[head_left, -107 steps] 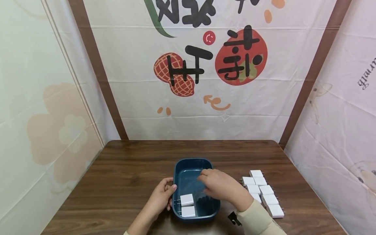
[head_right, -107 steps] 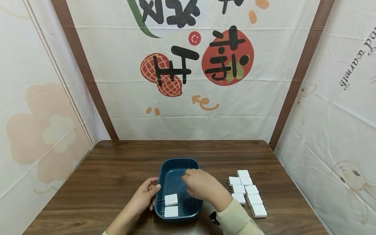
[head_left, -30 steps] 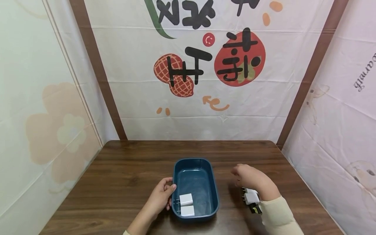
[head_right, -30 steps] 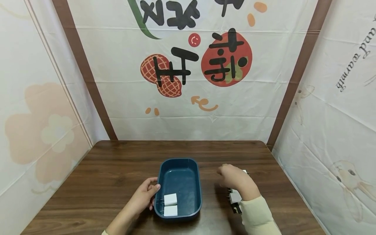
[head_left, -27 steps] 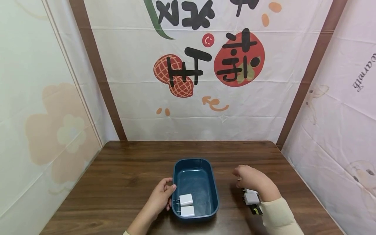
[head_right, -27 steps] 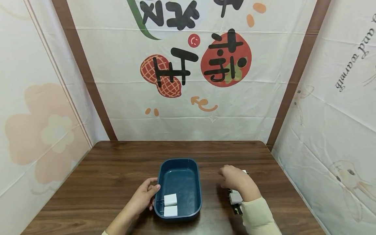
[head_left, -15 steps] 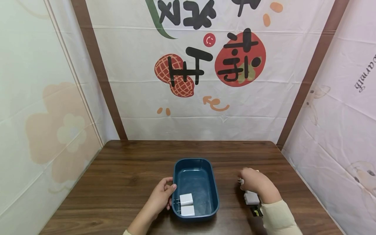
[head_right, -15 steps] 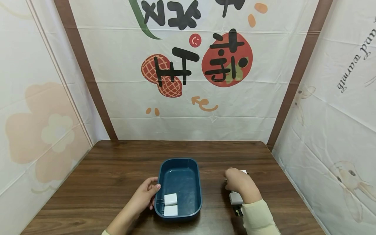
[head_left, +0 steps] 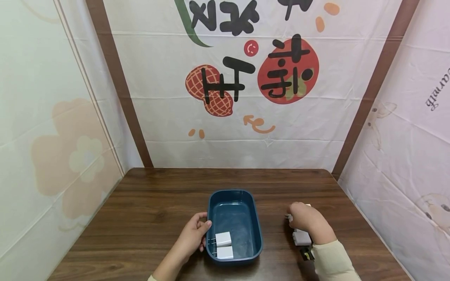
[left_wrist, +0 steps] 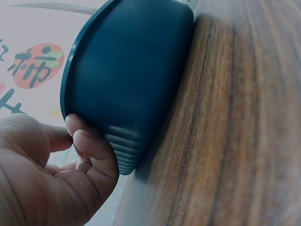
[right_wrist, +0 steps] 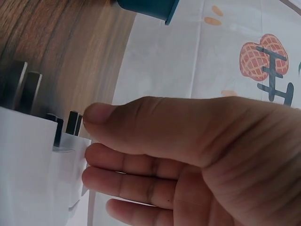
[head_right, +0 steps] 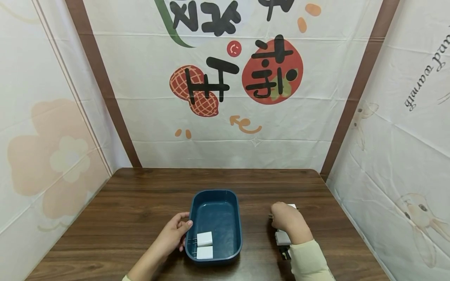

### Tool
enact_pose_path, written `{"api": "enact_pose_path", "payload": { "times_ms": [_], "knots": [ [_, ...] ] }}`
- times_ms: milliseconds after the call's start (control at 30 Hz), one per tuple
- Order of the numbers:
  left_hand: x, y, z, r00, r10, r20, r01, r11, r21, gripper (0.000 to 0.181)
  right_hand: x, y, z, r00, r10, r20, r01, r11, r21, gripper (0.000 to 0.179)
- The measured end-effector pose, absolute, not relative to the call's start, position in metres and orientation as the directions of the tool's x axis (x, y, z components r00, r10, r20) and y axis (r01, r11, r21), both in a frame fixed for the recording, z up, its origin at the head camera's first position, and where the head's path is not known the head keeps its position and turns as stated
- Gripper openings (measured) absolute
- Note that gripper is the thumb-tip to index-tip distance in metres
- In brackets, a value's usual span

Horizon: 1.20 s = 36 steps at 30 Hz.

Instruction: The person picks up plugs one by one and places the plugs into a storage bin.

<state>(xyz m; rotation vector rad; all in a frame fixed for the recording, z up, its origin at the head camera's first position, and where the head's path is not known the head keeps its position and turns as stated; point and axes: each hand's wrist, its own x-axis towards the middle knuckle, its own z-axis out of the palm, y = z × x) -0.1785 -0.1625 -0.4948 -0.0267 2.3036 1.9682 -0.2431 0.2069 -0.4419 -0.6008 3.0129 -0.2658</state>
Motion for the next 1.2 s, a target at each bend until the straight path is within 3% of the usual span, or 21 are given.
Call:
{"api": "enact_pose_path", "payload": {
  "times_ms": [1200],
  "knots": [
    [-0.178, -0.164, -0.495, -0.993, 0.069, -0.096, -0.085, 0.153, 0.985, 0.045, -0.253, 0.206, -0.466, -0.908, -0.383, 0.169, -0.386, 0.922, 0.02, 0.015]
  ]
}}
